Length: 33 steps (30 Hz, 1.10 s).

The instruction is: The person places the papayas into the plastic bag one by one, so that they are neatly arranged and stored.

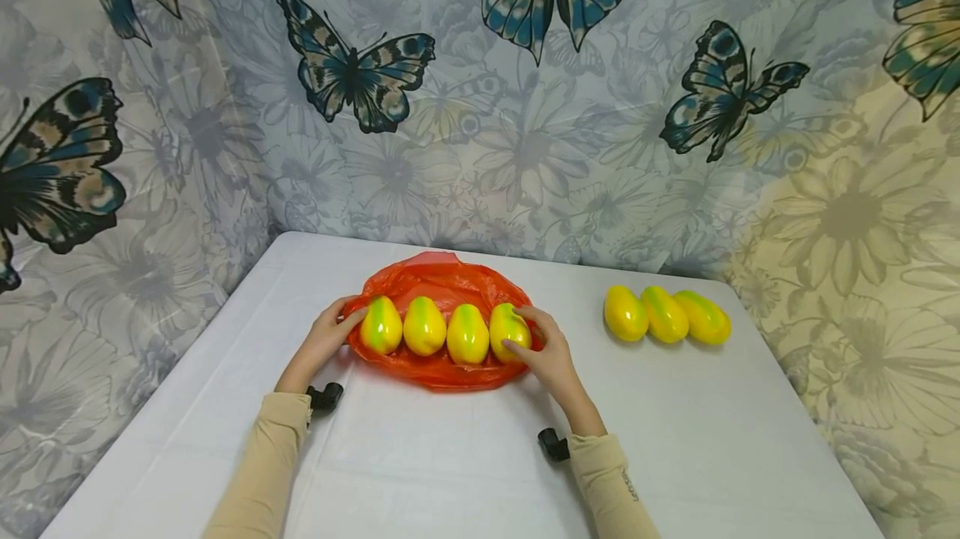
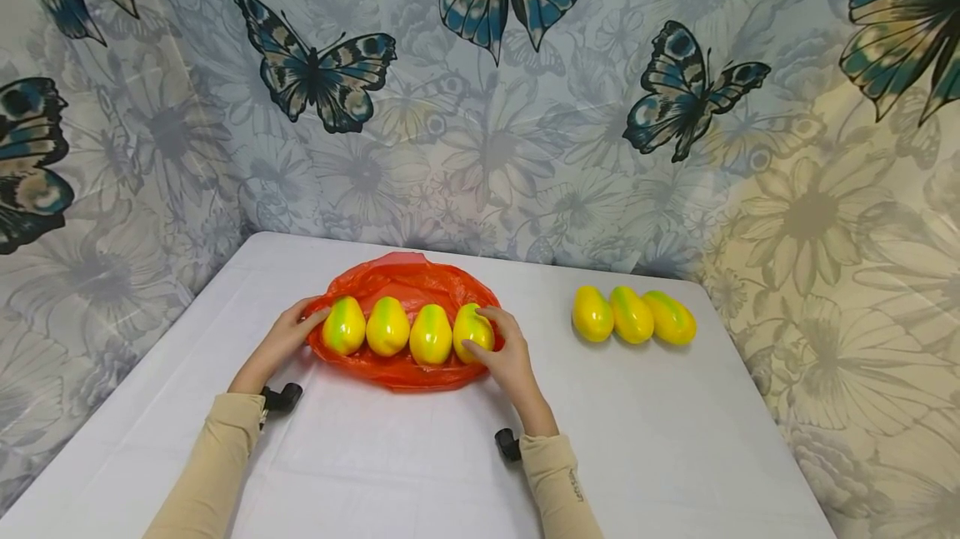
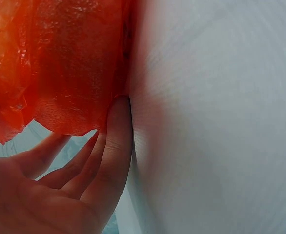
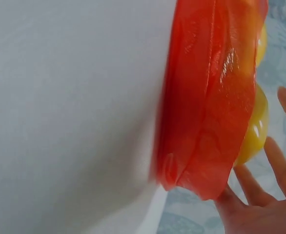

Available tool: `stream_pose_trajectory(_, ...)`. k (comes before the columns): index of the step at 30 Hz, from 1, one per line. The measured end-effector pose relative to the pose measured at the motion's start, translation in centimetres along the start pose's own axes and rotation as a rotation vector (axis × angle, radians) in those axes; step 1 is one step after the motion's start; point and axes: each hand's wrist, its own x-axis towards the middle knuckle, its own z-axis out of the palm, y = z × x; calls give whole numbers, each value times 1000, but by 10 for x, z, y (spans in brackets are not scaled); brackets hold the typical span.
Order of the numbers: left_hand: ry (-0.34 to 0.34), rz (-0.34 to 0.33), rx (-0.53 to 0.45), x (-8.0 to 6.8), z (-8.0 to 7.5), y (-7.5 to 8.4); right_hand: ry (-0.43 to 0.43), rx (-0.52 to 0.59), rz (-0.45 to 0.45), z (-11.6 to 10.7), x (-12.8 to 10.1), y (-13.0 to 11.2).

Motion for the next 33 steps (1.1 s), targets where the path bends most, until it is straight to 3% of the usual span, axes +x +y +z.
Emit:
stream_pose_trajectory(6,0,9,-2,0,0,0,70,69,-31,-10,3,1)
stream_pose_trajectory(25,6,19,5,0,-1,-2,185,26,38,-62,21,10)
stream_pose_trajectory(33,9,19,-4,0,-1,-1,275,-16,65,-81,28,17)
